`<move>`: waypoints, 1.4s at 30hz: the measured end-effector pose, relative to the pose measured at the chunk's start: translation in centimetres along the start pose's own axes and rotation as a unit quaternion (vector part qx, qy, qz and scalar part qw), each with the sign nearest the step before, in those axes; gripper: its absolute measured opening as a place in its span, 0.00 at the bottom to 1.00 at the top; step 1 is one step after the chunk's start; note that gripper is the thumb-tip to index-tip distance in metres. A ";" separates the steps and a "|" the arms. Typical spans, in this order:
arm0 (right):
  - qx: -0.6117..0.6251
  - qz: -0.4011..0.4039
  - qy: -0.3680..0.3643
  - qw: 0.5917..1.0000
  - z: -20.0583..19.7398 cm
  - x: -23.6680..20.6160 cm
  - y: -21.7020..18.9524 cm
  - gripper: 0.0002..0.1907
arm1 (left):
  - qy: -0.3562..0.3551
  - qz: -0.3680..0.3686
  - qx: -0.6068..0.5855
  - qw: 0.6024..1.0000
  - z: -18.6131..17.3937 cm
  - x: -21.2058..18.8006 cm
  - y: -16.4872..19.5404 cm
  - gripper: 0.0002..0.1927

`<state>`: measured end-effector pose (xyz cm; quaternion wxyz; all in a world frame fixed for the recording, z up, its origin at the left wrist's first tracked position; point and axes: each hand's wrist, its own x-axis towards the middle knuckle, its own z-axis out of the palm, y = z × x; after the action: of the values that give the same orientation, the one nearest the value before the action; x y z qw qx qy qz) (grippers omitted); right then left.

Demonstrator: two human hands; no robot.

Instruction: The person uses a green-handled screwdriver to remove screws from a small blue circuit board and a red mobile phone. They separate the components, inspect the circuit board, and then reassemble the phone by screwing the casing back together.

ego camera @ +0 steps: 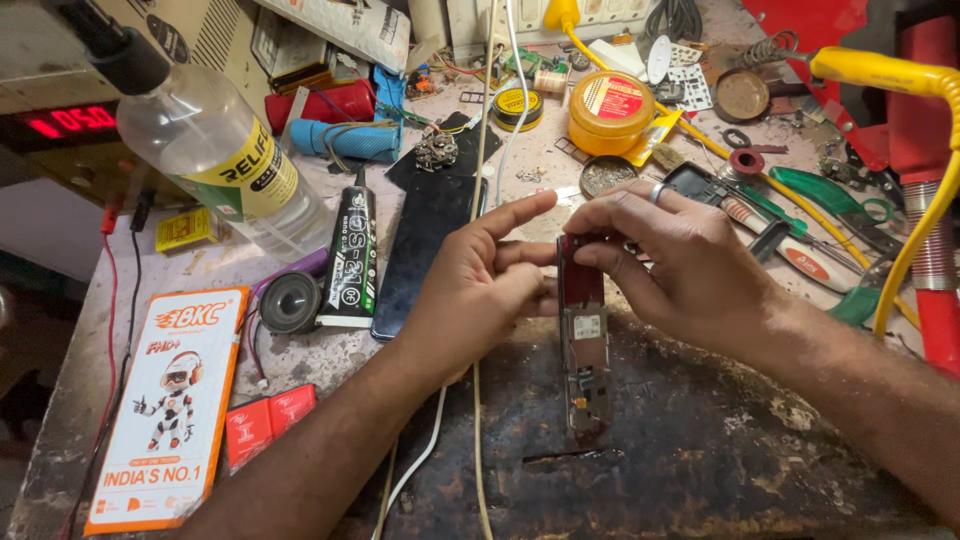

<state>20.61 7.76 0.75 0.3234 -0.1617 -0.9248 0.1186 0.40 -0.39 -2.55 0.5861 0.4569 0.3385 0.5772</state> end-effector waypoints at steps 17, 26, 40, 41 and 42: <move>-0.237 0.360 -0.437 0.789 -7.0 1.4 -2.1 0.20 | -0.001 -0.179 0.035 0.983 0.2 -0.2 0.0 0.19; -0.348 0.274 -0.415 0.794 -4.3 0.4 -3.1 0.19 | -0.020 -0.164 0.043 0.985 -0.1 -0.2 -0.3 0.21; 0.240 0.188 0.066 0.950 -3.5 0.2 0.1 0.18 | -0.050 -0.110 0.014 0.993 -0.6 0.1 -1.1 0.22; 0.235 0.214 0.023 0.948 -3.1 -0.1 0.6 0.17 | -0.059 -0.085 0.032 0.994 -0.5 0.0 -1.3 0.22; 0.230 0.240 -0.020 0.943 -2.5 -0.2 0.9 0.15 | -0.069 -0.060 0.051 0.994 -0.5 -0.1 -1.5 0.22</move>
<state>22.54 8.83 2.20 0.2954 -0.2974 -0.8127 0.4048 0.44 -0.32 -4.16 0.6179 0.5038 0.3528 0.4898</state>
